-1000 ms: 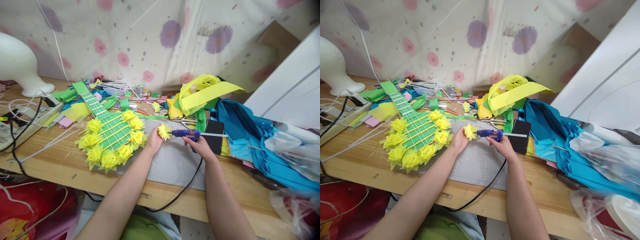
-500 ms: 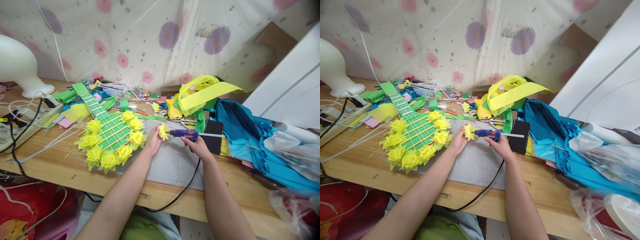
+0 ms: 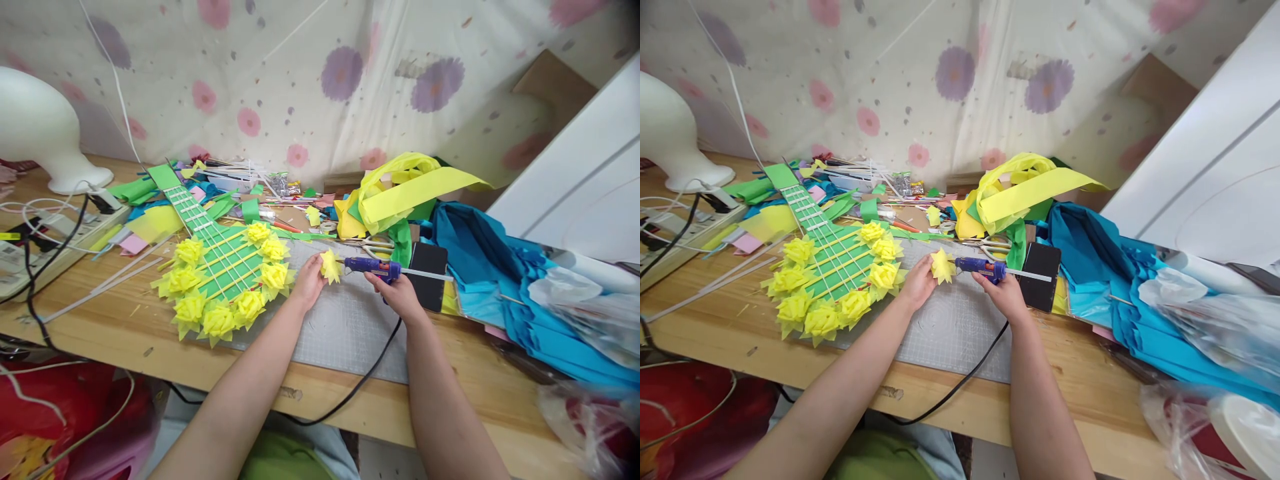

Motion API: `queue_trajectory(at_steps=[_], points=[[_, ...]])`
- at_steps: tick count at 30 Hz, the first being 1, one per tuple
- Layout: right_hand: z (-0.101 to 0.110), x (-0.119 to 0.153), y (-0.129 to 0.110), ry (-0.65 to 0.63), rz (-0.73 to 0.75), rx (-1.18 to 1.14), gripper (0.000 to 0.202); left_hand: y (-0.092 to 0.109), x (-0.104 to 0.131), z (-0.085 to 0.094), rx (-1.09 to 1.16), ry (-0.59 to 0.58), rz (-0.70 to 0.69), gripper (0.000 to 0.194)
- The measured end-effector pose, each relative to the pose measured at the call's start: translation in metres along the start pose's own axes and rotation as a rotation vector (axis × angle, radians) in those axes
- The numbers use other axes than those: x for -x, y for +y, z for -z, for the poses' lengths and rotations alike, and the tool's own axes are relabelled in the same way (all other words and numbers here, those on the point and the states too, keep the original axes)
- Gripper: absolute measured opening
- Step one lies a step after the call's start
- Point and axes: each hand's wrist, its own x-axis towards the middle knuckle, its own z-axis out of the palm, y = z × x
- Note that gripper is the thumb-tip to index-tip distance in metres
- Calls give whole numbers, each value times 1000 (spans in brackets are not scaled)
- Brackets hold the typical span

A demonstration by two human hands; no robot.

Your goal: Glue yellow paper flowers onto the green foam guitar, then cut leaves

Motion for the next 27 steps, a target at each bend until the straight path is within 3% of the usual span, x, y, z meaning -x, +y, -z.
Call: queue_trajectory(at_steps=[12,27], points=[[6,4,-5,-107,32,-36,43,-1,-4,1,26,38,-24,4],[4,1,-3,-4,30,-18,42,0,1,1,-17,-13,12,14]])
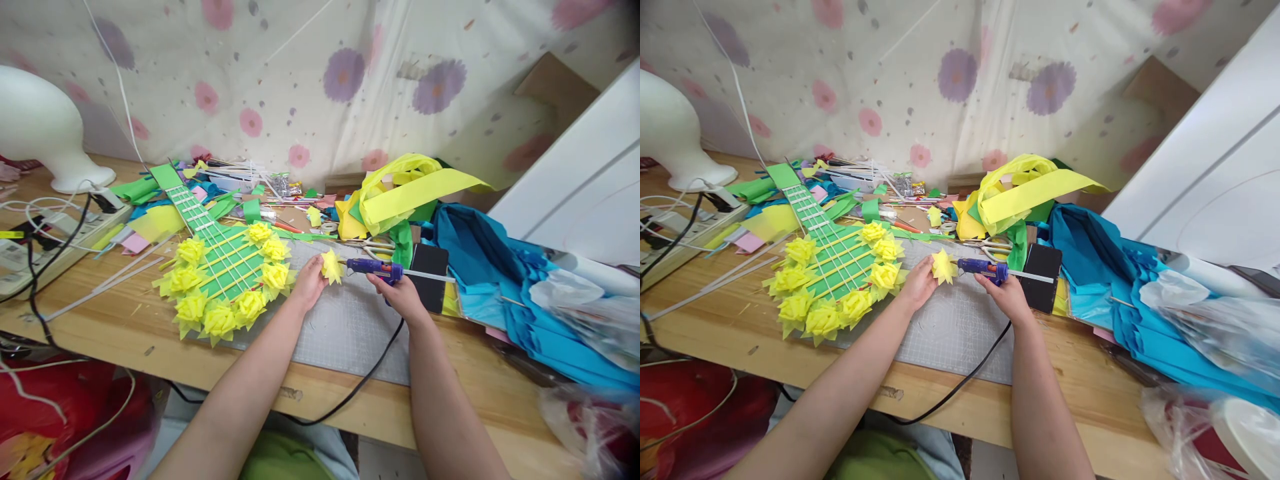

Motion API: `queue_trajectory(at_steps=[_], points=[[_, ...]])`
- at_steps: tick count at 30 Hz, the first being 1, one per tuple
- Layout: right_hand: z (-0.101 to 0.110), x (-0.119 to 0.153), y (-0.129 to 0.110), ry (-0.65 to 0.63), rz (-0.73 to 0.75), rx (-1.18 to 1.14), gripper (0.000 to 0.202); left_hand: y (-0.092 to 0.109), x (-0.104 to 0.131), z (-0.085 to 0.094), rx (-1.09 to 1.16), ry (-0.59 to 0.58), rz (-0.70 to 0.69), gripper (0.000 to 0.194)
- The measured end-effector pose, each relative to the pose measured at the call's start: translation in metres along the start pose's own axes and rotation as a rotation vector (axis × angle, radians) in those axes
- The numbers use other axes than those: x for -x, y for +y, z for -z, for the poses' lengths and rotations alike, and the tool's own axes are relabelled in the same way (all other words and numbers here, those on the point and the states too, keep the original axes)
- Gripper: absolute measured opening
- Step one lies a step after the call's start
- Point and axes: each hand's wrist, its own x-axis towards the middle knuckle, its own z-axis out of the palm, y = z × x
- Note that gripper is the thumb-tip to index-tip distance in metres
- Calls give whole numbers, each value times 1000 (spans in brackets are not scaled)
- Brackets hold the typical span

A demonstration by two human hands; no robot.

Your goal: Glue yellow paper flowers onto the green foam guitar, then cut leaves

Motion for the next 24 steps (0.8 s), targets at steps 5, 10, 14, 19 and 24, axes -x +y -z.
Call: queue_trajectory(at_steps=[5,10,14,19,24], points=[[3,1,-1,-51,-6,-38,46,0,-1,1,13,-1,-5,11],[3,3,-5,-133,1,-86,44,-3,-5,5,27,-2,-28,14],[2,2,-5,-142,-4,-97,43,-4,-6,8,2,-30,-39,18],[0,0,1,-119,19,-105,44,-3,-4,5,-21,-33,-30,21],[-3,-1,2,-125,3,-106,44,-2,-3,3,-28,-48,-29,27]])
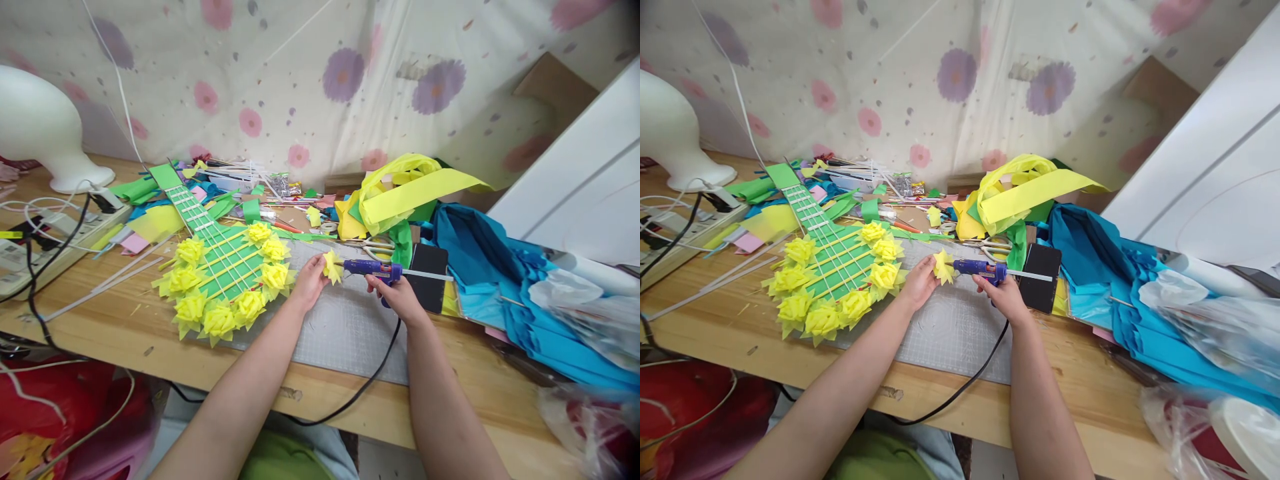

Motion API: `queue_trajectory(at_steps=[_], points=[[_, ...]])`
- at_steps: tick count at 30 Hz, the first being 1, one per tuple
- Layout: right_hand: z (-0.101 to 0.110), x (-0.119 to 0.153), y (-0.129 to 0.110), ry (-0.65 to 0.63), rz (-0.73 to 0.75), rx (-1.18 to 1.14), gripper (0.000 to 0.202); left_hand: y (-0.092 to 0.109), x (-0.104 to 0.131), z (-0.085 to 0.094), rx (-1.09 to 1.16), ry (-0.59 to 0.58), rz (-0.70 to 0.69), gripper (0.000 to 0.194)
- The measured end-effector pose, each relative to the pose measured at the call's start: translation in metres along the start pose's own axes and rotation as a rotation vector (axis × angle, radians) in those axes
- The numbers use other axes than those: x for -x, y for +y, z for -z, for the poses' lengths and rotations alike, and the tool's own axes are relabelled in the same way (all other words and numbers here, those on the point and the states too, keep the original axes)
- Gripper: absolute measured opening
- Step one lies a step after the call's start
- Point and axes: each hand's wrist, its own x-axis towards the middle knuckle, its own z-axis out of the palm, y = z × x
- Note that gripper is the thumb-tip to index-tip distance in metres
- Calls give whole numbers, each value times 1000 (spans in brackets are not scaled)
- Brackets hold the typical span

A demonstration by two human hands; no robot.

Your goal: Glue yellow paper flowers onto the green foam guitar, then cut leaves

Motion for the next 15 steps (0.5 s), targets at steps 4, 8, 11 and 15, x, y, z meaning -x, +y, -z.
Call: queue_trajectory(at_steps=[4,8,11,15], points=[[1,2,-3,-3,-22,2,43,-1,-1,2,9,11,1,28],[4,4,-6,-24,-33,-4,44,-3,-3,4,24,33,-5,24],[4,4,-6,-38,-37,-3,44,-2,-3,4,38,42,-12,21],[4,3,-5,-41,-37,8,42,1,-2,1,58,56,0,15]])
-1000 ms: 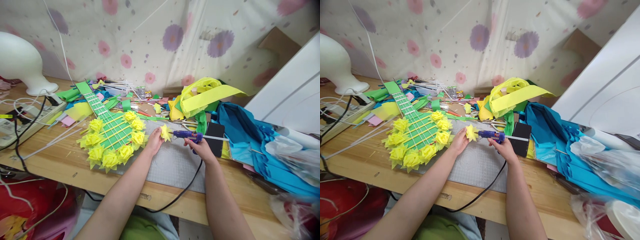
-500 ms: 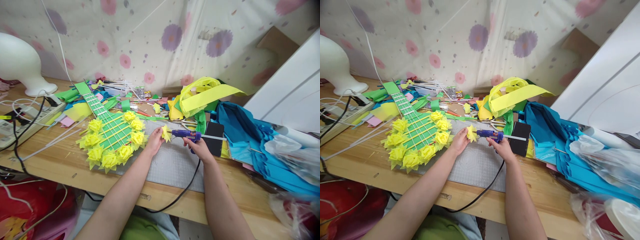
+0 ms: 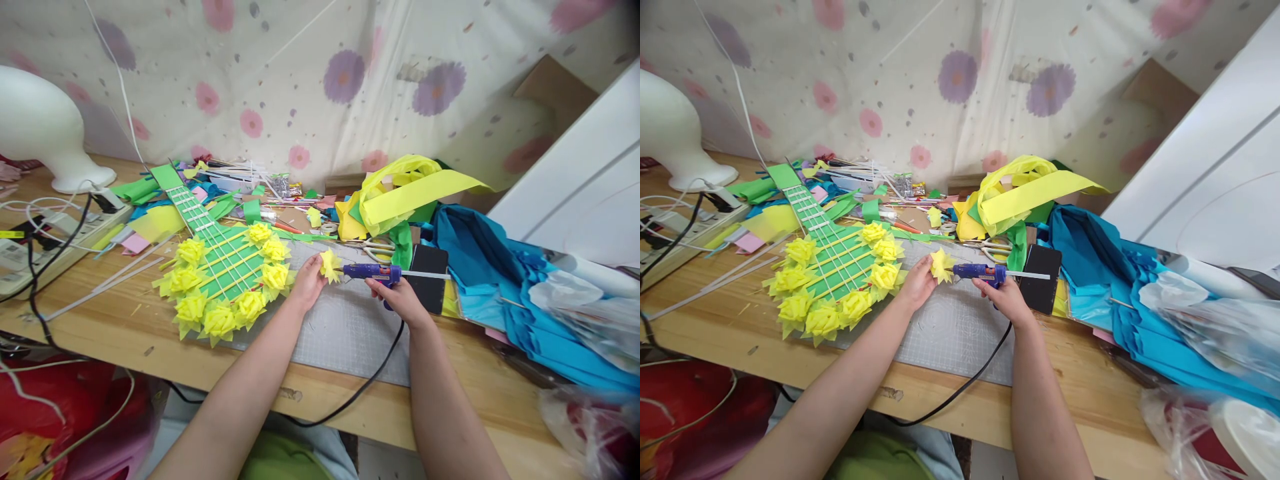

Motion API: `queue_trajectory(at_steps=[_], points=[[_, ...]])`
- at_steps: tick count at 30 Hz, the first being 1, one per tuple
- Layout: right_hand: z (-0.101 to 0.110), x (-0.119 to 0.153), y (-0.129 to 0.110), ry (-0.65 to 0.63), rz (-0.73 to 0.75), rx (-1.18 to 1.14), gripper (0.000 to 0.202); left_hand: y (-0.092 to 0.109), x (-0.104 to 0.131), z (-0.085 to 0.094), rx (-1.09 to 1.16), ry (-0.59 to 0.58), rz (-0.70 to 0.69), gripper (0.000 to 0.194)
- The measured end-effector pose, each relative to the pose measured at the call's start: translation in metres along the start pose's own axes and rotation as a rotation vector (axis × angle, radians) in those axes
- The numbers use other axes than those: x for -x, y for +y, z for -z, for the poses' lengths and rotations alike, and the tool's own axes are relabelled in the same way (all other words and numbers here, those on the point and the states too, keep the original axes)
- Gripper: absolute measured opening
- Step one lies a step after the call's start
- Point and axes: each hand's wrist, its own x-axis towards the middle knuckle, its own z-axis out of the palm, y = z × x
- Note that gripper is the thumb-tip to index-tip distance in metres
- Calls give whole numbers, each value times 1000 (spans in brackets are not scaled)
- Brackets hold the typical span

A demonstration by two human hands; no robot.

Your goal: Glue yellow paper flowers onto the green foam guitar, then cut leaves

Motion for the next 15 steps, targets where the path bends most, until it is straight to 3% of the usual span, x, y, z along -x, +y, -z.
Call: queue_trajectory(at_steps=[10,15], points=[[4,0,3,26,19,-27,37,3,1,-1,101,43,56,9],[3,-2,7,108,105,-375,33,7,10,-9,262,60,175,19]])
